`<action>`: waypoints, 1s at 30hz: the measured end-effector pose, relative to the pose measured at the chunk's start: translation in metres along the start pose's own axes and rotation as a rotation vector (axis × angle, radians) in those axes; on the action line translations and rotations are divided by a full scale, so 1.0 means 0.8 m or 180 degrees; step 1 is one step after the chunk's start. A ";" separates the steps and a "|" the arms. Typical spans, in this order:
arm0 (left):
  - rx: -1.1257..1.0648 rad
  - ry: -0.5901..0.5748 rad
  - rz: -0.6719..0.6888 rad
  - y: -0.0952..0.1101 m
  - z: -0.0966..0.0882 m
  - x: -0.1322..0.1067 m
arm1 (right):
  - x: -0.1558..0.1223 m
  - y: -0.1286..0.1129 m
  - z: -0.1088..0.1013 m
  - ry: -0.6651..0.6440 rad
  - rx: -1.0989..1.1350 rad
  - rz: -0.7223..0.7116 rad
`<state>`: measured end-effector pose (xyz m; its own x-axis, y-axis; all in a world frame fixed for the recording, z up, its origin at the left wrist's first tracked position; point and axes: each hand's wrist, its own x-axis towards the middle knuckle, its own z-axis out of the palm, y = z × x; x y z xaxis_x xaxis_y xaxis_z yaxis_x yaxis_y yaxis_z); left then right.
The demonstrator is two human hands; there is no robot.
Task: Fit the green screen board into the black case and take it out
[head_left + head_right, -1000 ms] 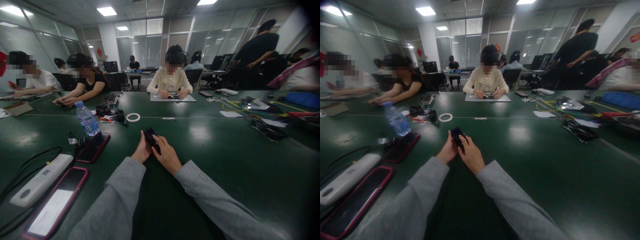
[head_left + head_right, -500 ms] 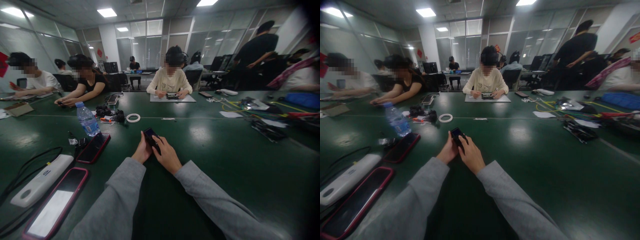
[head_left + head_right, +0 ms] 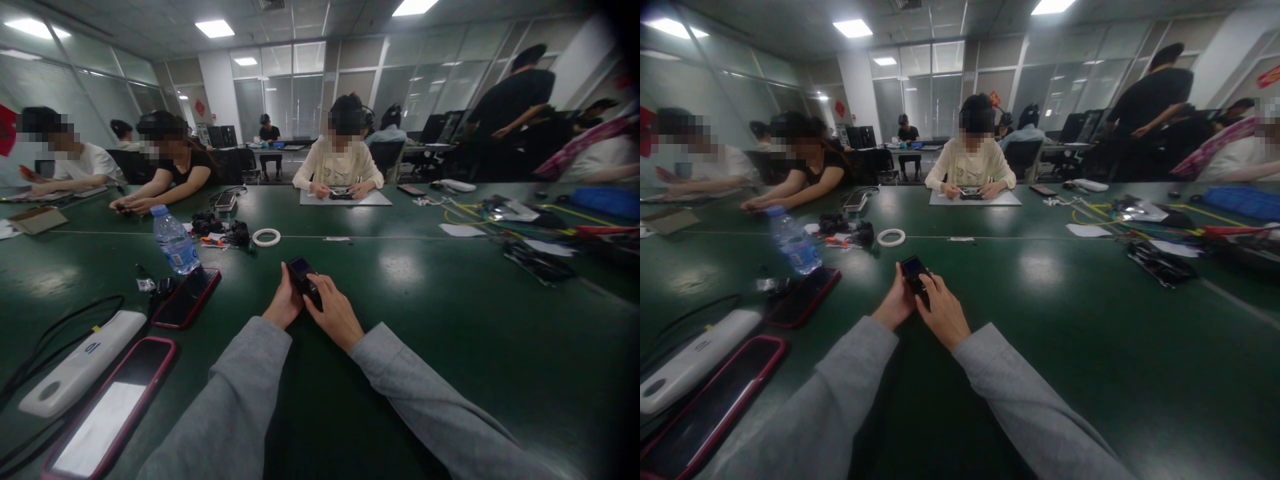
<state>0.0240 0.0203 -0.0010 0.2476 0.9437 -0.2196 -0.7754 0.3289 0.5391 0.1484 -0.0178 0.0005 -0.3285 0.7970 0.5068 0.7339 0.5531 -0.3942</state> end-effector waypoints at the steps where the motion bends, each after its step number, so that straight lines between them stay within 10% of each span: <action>1: -0.0015 -0.0024 0.0006 0.000 -0.001 0.001 | 0.000 0.000 0.000 -0.0002 -0.0008 -0.0004; 30: -0.0011 -0.0112 0.0024 -0.002 -0.006 0.003 | 0.000 0.002 0.001 0.0008 -0.0004 -0.0071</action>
<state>0.0231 0.0219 -0.0061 0.2619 0.9469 -0.1866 -0.7794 0.3216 0.5377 0.1492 -0.0172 -0.0006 -0.3434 0.7838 0.5174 0.7272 0.5706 -0.3816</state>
